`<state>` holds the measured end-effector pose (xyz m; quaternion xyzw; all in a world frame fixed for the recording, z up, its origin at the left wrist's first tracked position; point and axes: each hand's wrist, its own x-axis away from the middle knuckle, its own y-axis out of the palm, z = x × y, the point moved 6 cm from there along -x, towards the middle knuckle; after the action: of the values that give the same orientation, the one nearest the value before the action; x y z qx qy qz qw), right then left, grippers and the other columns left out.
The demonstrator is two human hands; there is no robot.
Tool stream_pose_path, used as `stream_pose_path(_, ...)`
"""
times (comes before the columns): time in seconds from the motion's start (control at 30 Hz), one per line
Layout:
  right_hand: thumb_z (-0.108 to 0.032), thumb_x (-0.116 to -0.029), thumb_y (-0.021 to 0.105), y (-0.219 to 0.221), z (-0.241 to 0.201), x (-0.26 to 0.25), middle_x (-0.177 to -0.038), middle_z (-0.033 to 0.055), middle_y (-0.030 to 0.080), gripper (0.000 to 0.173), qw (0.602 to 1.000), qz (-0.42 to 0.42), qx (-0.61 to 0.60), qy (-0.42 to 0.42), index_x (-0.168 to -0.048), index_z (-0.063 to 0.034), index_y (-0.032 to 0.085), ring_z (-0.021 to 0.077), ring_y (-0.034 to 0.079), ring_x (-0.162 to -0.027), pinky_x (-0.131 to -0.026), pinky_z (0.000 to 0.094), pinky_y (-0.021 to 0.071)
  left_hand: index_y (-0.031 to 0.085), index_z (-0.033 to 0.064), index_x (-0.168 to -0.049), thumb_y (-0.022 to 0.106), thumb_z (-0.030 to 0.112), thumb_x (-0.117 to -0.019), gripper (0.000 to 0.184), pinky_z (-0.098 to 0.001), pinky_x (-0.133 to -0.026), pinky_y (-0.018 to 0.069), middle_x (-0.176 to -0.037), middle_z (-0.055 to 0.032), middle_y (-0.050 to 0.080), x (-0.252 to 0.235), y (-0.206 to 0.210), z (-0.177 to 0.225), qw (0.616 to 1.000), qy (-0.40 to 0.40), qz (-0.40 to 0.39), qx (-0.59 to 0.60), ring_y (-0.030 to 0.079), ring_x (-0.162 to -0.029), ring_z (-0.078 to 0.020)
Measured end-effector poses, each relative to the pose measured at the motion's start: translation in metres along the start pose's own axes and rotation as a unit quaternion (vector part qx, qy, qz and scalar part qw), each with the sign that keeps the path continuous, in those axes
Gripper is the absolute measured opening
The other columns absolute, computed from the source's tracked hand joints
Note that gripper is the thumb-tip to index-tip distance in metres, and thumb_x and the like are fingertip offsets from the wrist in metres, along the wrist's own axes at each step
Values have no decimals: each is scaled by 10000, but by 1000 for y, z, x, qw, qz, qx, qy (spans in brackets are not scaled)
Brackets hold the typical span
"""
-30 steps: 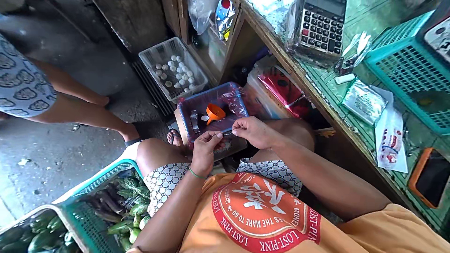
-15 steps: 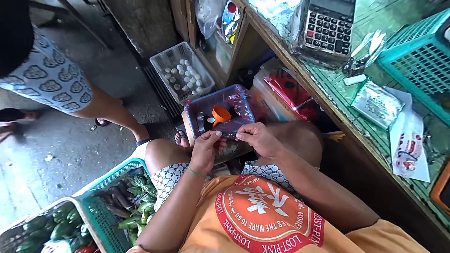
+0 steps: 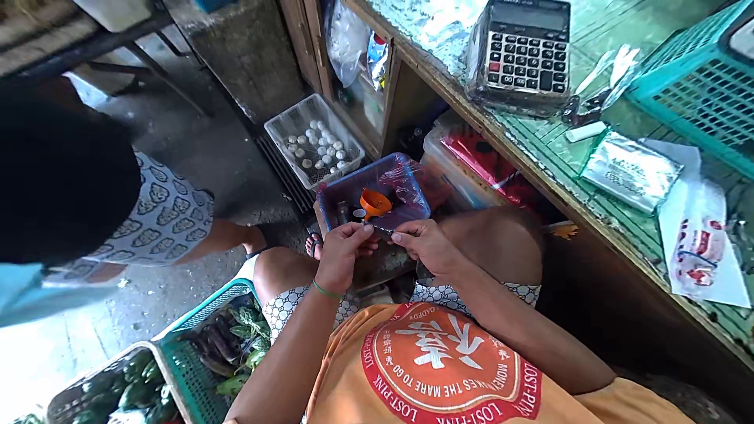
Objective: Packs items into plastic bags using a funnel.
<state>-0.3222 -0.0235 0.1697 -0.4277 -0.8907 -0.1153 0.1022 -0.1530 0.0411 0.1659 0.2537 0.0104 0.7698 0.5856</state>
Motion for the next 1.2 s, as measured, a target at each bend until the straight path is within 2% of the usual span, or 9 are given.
stream_pose_path(0.23,-130,-1002,609,1,-1,1,-700,-46,624,163,999,-42,-31,-11,-944,-41,732,15,495,-552,-523,185,416,627,-5,-870,620,31,-976,112,-315,-671,575,-764,-106,673,-7,6,11,997,21,67,36,654,-676,-167)
stream_pose_path(0.4,-111,-1055,494,0,0,-6,-676,-32,554,197,968,53,-245,15,-990,-27,660,38,475,-521,-508,190,442,587,-53,-1321,492,258,-1049,424,-420,-880,598,-1129,-160,717,9,40,-29,996,1,-86,25,711,-986,-241)
stream_pose_path(0.53,-119,-1082,457,-4,-2,-15,-669,-25,529,212,942,108,-316,24,-1027,-9,630,44,454,-499,-485,190,428,665,-62,-1060,561,102,-1037,195,-377,-738,629,-861,-145,746,30,56,-64,992,-110,-68,6,738,-758,-219)
stream_pose_path(0.63,-121,-1087,452,-11,-5,-11,-708,-3,579,204,941,124,-315,26,-1020,-25,619,86,544,-568,-589,254,525,689,3,-997,443,140,-1066,290,-317,-689,593,-734,-42,680,16,22,-55,995,-69,-55,56,663,-659,-134)
stream_pose_path(0.73,-97,-1080,413,-19,-18,-4,-859,78,692,233,965,90,-243,-34,-1015,3,614,180,696,-801,-839,382,602,693,33,-997,345,227,-1096,411,-282,-679,582,-765,-36,696,-10,-11,-29,993,-29,-92,73,661,-671,-109)
stream_pose_path(0.87,-130,-1018,527,-16,-35,15,-1038,82,729,215,992,29,67,-104,-1003,-3,700,162,680,-1007,-945,373,557,733,-19,-980,654,43,-945,106,-301,-697,590,-868,-83,727,-48,-32,16,992,74,-38,-93,671,-725,-139)
stream_pose_path(1.0,-272,-1016,608,-9,-22,4,-1125,151,695,272,926,15,377,21,-1099,-60,756,292,632,-1141,-1032,495,498,779,55,-938,754,112,-901,73,-335,-810,612,-905,-26,754,-33,28,63,924,204,-59,-317,715,-832,-109)
stream_pose_path(1.1,-140,-1007,606,-27,-10,-6,-882,92,692,178,977,156,142,30,-973,-3,715,179,657,-837,-810,383,543,780,66,-932,740,78,-895,56,-307,-845,608,-922,-12,741,5,67,38,897,283,-82,-329,706,-880,-82)
stream_pose_path(1.2,-91,-1056,520,-21,-3,8,-999,129,707,165,969,155,-185,50,-1039,25,636,217,692,-917,-860,401,581,784,69,-921,736,45,-859,82,-291,-811,616,-903,-11,748,7,42,15,890,329,-11,-315,711,-860,-76)
